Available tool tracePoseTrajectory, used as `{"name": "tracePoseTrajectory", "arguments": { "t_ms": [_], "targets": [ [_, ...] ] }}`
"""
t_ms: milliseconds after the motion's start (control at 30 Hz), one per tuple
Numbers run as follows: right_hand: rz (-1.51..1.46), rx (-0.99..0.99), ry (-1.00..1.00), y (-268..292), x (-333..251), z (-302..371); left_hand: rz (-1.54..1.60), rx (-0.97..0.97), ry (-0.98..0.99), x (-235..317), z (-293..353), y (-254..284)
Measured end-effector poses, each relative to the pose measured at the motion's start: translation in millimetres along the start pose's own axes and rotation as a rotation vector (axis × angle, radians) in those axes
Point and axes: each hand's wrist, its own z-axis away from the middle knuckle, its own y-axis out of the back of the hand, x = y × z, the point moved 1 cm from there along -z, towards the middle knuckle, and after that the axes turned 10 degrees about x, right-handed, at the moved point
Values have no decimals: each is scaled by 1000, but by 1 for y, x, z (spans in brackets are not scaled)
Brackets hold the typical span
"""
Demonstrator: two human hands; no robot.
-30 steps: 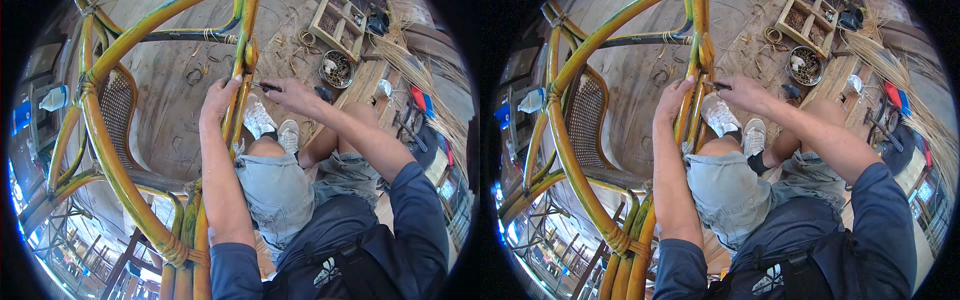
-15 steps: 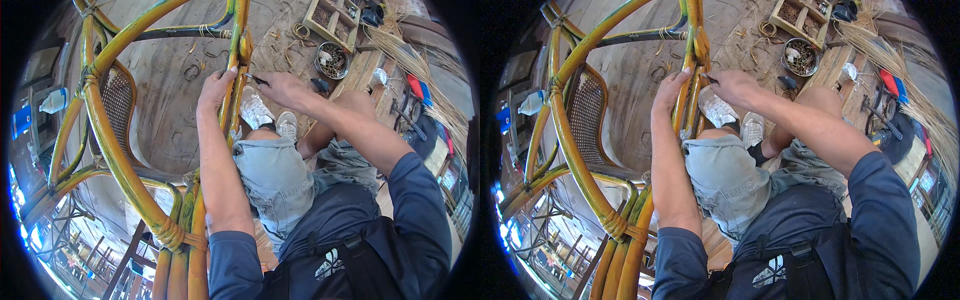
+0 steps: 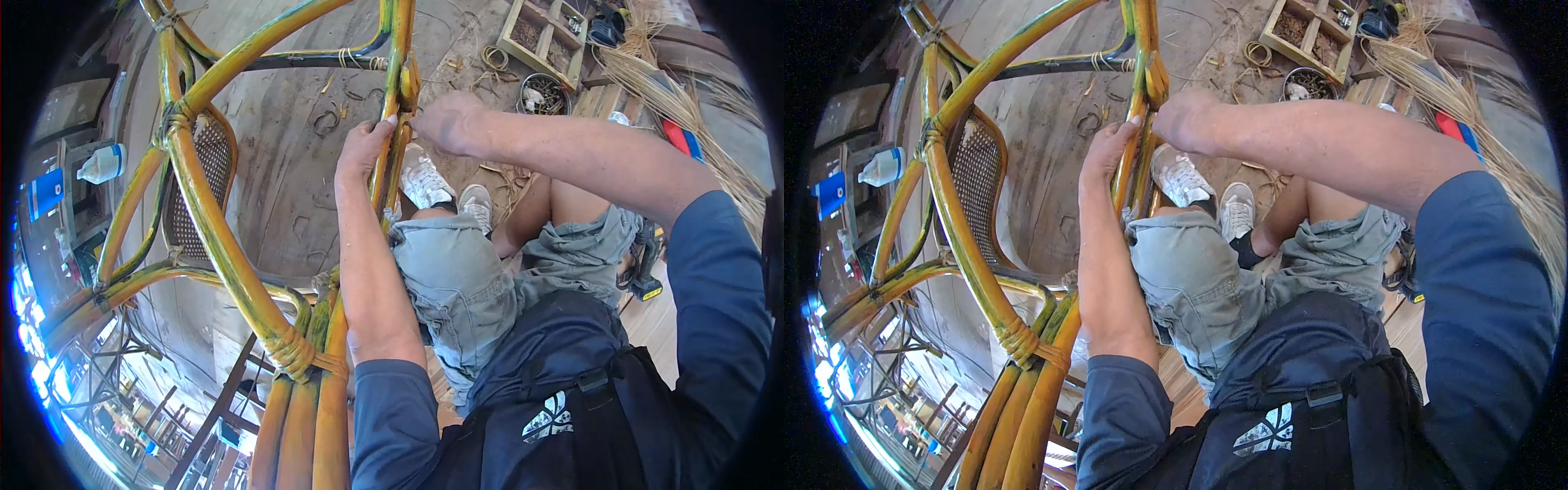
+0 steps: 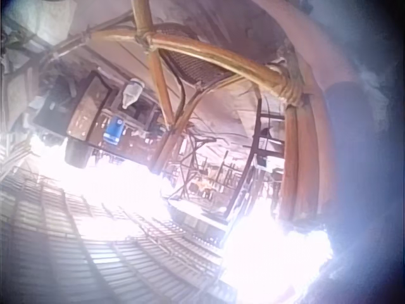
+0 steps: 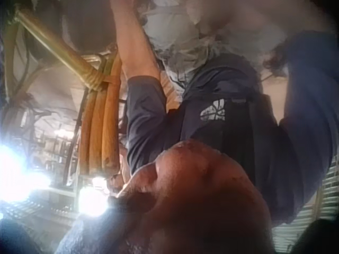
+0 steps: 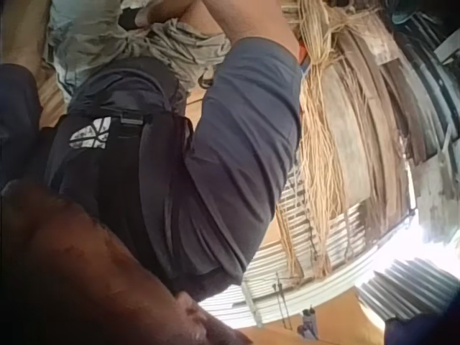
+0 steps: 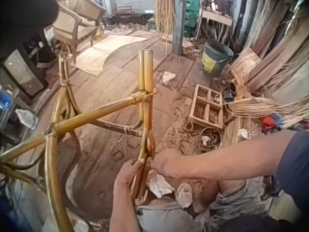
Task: The person sits on the floor and repairs a yellow rattan chair. They select a screw from a container, sand the screw threads, and use a power drill to drive the screw into the chair's frame. The person also lifts and repositions the chair to access different areas.
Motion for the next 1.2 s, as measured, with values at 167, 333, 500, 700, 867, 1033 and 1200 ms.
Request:
{"name": "tracePoseTrajectory", "arguments": {
  "t_ms": [167, 333, 500, 700, 867, 1033, 1200],
  "targets": [
    [-240, 9, -117, -23, 15, -12, -31, 0, -27, 6, 6, -1],
    [-223, 33, -85, -16, 10, -9, -60, -15, -22, 8, 9, 1],
    [8, 62, 19, -15, 6, -4, -35, -8, -20, 3, 3, 0],
    [-387, -1, -257, -17, 10, -15, -101, 15, -51, 11, 8, 1],
    [-222, 74, -69, -17, 9, -13, -68, 19, -66, 14, 11, 0],
    [77, 36, 73, -16, 6, -12, -26, 16, -62, -6, 0, -3],
    [-300, 22, -13, -42, 30, -40, -50, 12, -76, -8, -6, -7]
  ]
}}
